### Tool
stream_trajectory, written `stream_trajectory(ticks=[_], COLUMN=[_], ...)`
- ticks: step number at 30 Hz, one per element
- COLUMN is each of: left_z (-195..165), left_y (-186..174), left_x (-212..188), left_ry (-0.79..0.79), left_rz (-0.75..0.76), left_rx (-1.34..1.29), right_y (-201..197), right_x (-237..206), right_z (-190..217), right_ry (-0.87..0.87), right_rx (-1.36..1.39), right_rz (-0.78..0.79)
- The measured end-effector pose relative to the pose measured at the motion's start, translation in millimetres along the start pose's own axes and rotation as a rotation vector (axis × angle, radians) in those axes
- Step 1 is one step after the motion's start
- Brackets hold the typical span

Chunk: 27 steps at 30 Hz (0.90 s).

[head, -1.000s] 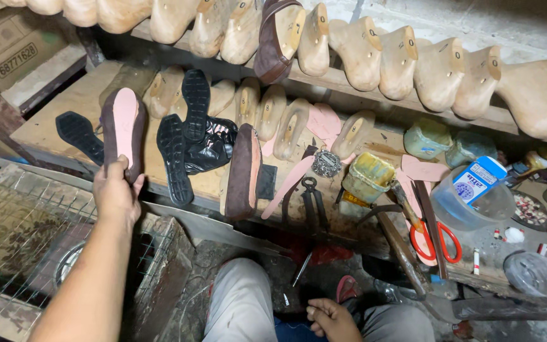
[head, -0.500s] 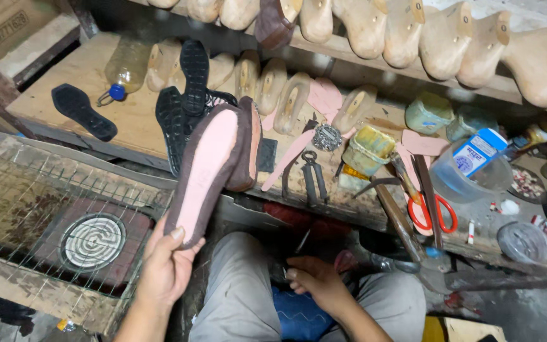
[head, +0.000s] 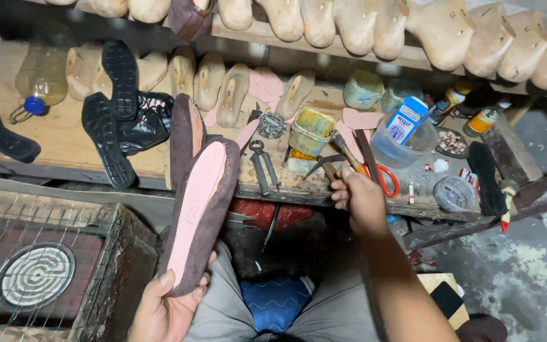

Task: The person removes a pink insole from a brown shoe, applies glue to the insole with a brush, and reinserts it into the shoe. They then pick up a second shoe and repeat the process of removing the insole and applying glue.

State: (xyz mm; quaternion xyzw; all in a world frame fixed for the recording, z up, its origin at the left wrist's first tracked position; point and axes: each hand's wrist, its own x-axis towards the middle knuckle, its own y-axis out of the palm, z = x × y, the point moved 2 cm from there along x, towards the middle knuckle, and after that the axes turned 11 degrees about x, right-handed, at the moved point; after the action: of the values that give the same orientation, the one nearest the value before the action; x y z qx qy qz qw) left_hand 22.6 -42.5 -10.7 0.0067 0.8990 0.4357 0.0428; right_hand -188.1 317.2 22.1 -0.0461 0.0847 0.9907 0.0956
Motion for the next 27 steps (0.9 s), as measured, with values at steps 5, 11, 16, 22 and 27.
stream_trajectory(ticks=[5,11,16,22,27], left_z=[13.4,12.2,13.7,26.7,24.7], left_y=[-9.2,-3.2,-18.4,-49.2,-46.2], left_x=[6.7,5.4,1.1,-3.4,-5.7], left_ry=[-0.038,-0.044,-0.037,-0.040,-0.091], left_rz=[-0.230,-0.268,-0.280,-0.262,-0.094], left_rx=[0.218,0.323,0.334,0.275,0.109], right_y=[6.3,30.2,32.5,34.5,30.1], right_x=[58.5,119.4,108.1,62.2,75.7], right_z=[-17.3,-47.4,-40.0,-3.1,20.6], right_ry=[0.390,0.314,0.259,0.084,-0.375], right_rx=[0.716,1.143,1.027,0.679,0.187], right_rz=[0.132,-0.148,-0.148,-0.121,0.035])
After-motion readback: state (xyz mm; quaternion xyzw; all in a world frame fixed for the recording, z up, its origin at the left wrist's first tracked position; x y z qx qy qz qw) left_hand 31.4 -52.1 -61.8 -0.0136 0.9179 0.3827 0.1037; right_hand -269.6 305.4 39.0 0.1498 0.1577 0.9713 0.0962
